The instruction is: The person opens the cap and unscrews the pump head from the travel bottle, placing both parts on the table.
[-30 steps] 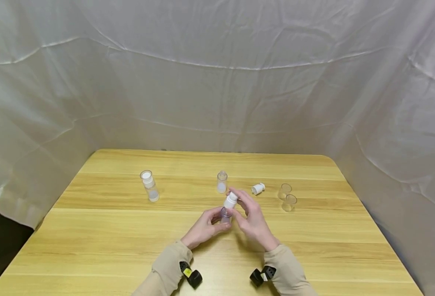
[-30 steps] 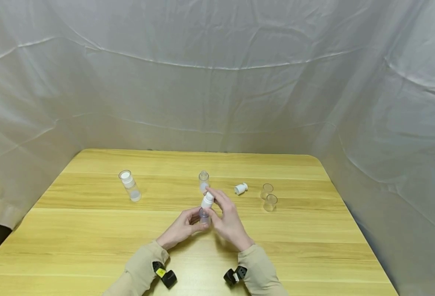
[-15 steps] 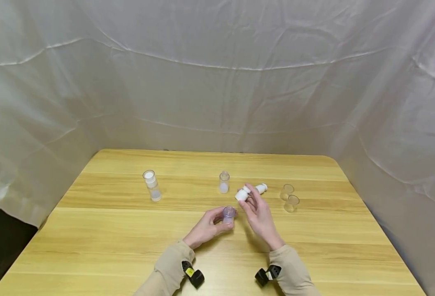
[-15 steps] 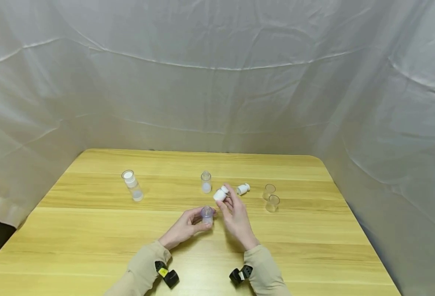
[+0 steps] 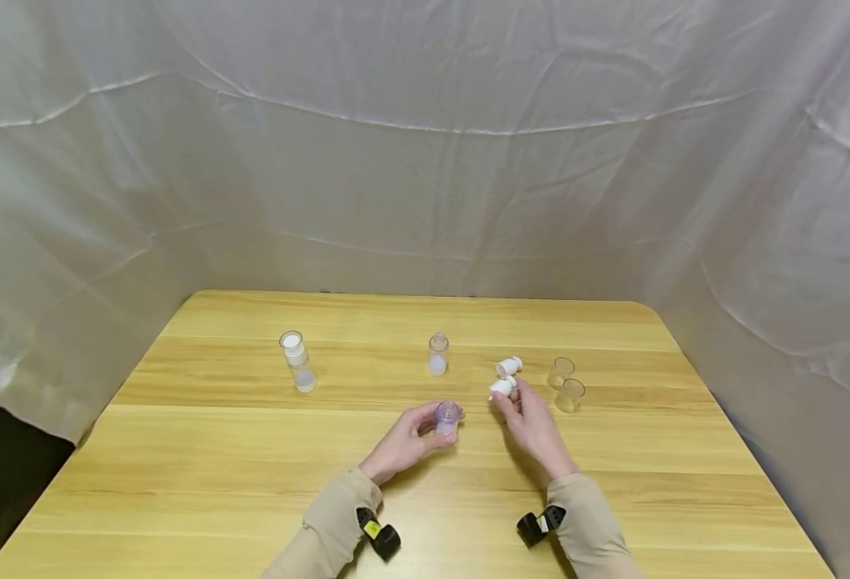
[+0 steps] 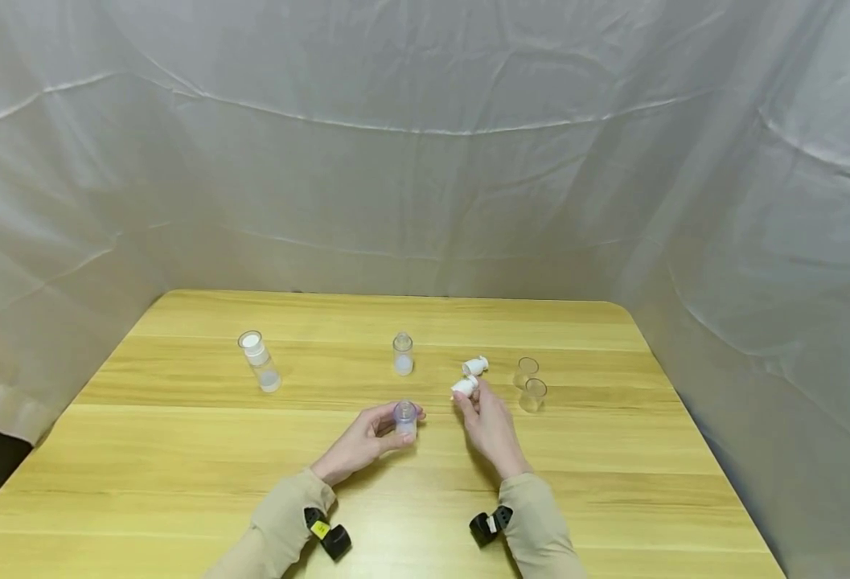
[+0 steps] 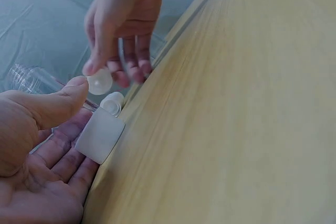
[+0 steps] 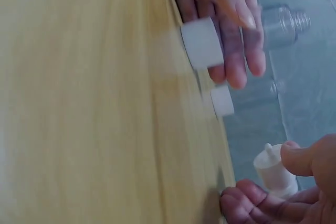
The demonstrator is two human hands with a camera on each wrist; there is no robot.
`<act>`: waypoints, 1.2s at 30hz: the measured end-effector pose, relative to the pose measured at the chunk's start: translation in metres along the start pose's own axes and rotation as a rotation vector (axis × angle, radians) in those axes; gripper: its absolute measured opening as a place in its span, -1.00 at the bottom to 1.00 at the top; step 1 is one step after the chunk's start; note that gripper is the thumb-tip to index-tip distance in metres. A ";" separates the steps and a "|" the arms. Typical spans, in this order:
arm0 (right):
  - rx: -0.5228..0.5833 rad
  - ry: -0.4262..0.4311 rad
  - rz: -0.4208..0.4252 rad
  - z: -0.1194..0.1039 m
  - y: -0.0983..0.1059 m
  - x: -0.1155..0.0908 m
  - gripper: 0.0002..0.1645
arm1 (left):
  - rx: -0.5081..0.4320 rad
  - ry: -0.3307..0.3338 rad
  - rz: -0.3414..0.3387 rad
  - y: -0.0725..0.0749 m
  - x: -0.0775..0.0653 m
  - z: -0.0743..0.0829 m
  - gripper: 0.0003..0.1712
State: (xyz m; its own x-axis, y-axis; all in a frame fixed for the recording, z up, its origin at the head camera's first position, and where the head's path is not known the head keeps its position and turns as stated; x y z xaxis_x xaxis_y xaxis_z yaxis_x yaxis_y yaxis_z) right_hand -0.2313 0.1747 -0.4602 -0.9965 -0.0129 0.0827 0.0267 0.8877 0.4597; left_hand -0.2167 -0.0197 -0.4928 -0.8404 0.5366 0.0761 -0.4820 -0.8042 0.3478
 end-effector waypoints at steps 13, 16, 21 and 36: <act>-0.090 -0.086 0.014 0.014 0.011 0.010 -0.70 | 0.007 0.002 0.001 0.001 0.001 0.004 -0.46; -0.085 -0.090 0.041 0.016 0.013 0.009 -0.68 | 0.006 -0.004 -0.001 0.001 0.001 0.004 -0.46; -0.097 -0.079 0.070 0.020 0.016 0.009 -0.65 | 0.012 -0.014 0.000 0.002 0.000 0.005 -0.47; -0.045 -0.109 0.065 0.024 0.016 0.009 -0.69 | 0.007 0.006 0.003 0.000 -0.001 0.003 -0.46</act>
State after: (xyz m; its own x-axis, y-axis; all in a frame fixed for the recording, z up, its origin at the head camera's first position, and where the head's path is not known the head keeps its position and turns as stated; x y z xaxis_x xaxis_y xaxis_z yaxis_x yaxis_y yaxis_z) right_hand -0.2419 0.1996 -0.4737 -0.9952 0.0967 0.0179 0.0928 0.8636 0.4956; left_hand -0.2150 -0.0198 -0.4903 -0.8432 0.5327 0.0720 -0.4777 -0.8040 0.3542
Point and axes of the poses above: each hand's wrist, its own x-axis towards the middle knuckle, its own y-axis out of the back of the hand, z = x × y, the point moved 6 cm from there along x, towards the middle knuckle, and after that the axes turned 13 degrees about x, right-handed, at the moved point
